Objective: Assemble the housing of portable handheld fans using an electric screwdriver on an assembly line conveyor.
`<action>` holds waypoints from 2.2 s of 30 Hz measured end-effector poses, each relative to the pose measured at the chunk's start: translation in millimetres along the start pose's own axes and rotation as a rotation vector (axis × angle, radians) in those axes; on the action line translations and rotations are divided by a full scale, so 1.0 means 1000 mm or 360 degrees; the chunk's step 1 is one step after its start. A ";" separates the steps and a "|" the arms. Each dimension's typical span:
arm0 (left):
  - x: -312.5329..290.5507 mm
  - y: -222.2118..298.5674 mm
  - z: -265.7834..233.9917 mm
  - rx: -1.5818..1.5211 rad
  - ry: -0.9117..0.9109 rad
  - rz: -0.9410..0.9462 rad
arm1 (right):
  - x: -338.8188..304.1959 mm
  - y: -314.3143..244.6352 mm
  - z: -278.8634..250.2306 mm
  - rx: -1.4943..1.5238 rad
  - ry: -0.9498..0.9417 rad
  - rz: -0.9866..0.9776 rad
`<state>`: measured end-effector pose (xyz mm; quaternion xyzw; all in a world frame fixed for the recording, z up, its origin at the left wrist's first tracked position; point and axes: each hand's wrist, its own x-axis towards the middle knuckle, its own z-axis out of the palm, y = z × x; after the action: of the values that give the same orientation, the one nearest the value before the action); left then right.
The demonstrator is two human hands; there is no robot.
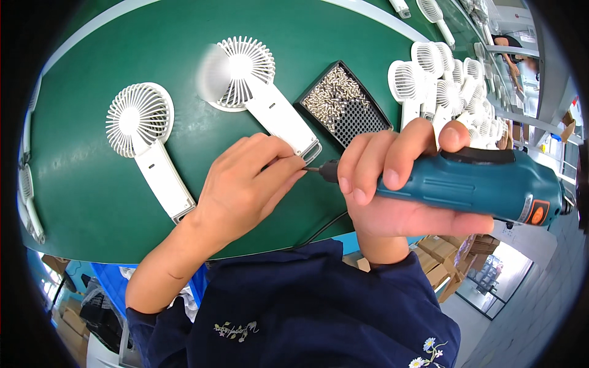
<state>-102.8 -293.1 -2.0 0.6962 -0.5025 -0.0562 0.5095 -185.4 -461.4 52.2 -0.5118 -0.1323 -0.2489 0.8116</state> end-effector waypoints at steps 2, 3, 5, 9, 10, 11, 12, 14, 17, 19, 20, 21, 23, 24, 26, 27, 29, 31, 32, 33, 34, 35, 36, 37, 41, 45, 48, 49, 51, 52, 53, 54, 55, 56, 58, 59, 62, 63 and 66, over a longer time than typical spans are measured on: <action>0.000 0.000 0.000 -0.0003 -0.0009 0.0003 | 0.000 0.000 0.002 -0.0001 0.0073 -0.0009; 0.001 0.001 0.001 0.0015 0.0016 0.0003 | -0.002 -0.002 0.006 -0.0018 0.0092 -0.0039; 0.002 0.000 0.001 0.0034 0.0040 0.0002 | 0.000 -0.002 0.013 -0.0072 0.0064 -0.0199; 0.002 0.000 -0.001 0.0019 0.0065 0.0011 | 0.003 -0.010 0.014 -0.0106 0.0006 -0.0176; 0.001 0.000 -0.001 0.0014 0.0050 0.0035 | 0.001 -0.009 0.013 -0.0090 0.0047 -0.0137; 0.001 0.000 -0.001 0.0012 0.0048 0.0038 | -0.001 -0.005 0.009 -0.0063 0.0039 -0.0121; 0.000 0.001 -0.001 0.0014 0.0034 0.0040 | 0.001 -0.005 0.007 -0.0060 0.0038 -0.0121; -0.002 0.000 -0.001 0.0019 0.0021 0.0039 | 0.002 -0.007 0.003 -0.0057 -0.0074 0.0025; 0.001 0.000 0.000 0.0013 0.0061 0.0059 | 0.004 -0.013 0.005 -0.0084 -0.0074 -0.0118; 0.002 0.002 -0.002 0.0027 0.0045 0.0037 | 0.004 -0.016 0.004 -0.0061 -0.0046 -0.0046; 0.001 0.002 -0.001 0.0026 0.0043 0.0037 | 0.003 -0.012 0.003 -0.0023 -0.0015 -0.0020; 0.000 0.001 -0.001 0.0028 0.0021 0.0041 | 0.003 -0.008 0.003 0.0009 -0.0003 -0.0004; -0.001 -0.001 -0.001 0.0030 -0.0004 0.0046 | 0.001 -0.005 0.001 -0.0001 -0.0011 -0.0016; -0.002 -0.003 0.000 0.0015 -0.0029 0.0073 | 0.001 -0.005 0.000 -0.0009 -0.0021 -0.0023; 0.000 -0.001 -0.001 0.0002 -0.0054 0.0099 | 0.003 -0.006 -0.001 0.0004 -0.0081 -0.0001; 0.002 0.003 -0.003 0.0019 -0.0023 0.0026 | 0.004 -0.006 -0.002 0.0018 -0.0141 0.0022; 0.003 0.006 -0.004 0.0037 0.0009 -0.0050 | -0.003 -0.006 0.002 -0.0131 -0.0073 -0.0100; 0.005 0.008 -0.004 0.0308 0.0013 -0.0184 | -0.002 -0.006 0.009 -0.0206 -0.0077 -0.0209; 0.002 0.002 -0.002 0.0358 -0.0025 -0.0150 | 0.000 -0.007 0.009 -0.0247 -0.0120 -0.0220; 0.002 0.001 -0.003 0.0362 -0.0023 -0.0154 | 0.002 -0.003 0.009 -0.0277 -0.0157 -0.0219; 0.002 0.001 -0.004 0.0361 -0.0041 -0.0147 | 0.002 0.001 0.009 -0.0272 -0.0159 -0.0217; 0.001 0.001 -0.004 0.0359 -0.0058 -0.0140 | -0.001 0.007 0.008 -0.0165 -0.0150 -0.0277; 0.002 0.001 -0.004 0.0358 -0.0054 -0.0143 | -0.001 0.010 0.007 -0.0063 -0.0141 -0.0335; 0.002 0.000 -0.004 0.0348 -0.0054 -0.0144 | 0.000 0.012 0.006 -0.0054 -0.0142 -0.0350; 0.000 0.000 -0.004 0.0348 -0.0038 -0.0142 | 0.001 0.008 0.013 -0.0356 -0.0093 -0.0260; 0.000 0.000 -0.004 0.0348 -0.0024 -0.0129 | 0.000 0.007 0.014 -0.0323 -0.0028 -0.0295; -0.002 0.001 -0.004 0.0348 -0.0042 -0.0146 | 0.000 0.009 0.012 -0.0362 -0.0060 -0.0287; -0.002 0.001 -0.004 0.0341 -0.0042 -0.0151 | -0.002 0.010 0.012 -0.0241 -0.0086 -0.0309; -0.003 0.002 -0.003 0.0333 -0.0042 -0.0156 | -0.004 0.012 0.012 -0.0120 -0.0111 -0.0331; -0.003 0.002 -0.002 0.0338 -0.0041 -0.0148 | -0.005 0.013 0.013 -0.0107 -0.0113 -0.0307; -0.004 0.003 -0.002 0.0343 -0.0039 -0.0140 | -0.007 0.014 0.013 -0.0094 -0.0115 -0.0283; -0.004 0.003 -0.002 0.0342 -0.0040 -0.0140 | -0.005 0.012 0.013 -0.0076 -0.0137 -0.0259; -0.004 0.003 -0.002 0.0344 -0.0038 -0.0141 | -0.005 0.013 0.013 -0.0077 -0.0136 -0.0258; -0.004 0.003 -0.002 0.0345 -0.0035 -0.0143 | -0.004 0.016 0.013 -0.0086 -0.0150 -0.0280; -0.003 0.001 -0.003 0.0353 -0.0028 -0.0130 | -0.002 0.017 0.013 -0.0095 -0.0169 -0.0307; -0.001 0.000 -0.003 0.0361 -0.0022 -0.0117 | -0.002 0.017 0.011 -0.0093 -0.0184 -0.0291; 0.005 -0.003 -0.005 0.0376 -0.0051 -0.0101 | 0.002 0.020 0.013 -0.0116 -0.0103 -0.0437; 0.008 0.002 -0.008 0.0398 -0.0048 -0.0093 | 0.004 0.013 0.017 -0.0078 -0.0047 -0.0470; 0.012 0.017 -0.007 0.0642 -0.0057 -0.0335 | 0.004 -0.009 0.020 -0.0069 0.0163 -0.0491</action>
<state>-103.4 -296.7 19.3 0.8315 -0.4371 -0.0198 0.3423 -185.8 -448.1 69.8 -0.4893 -0.1624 -0.3992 0.7582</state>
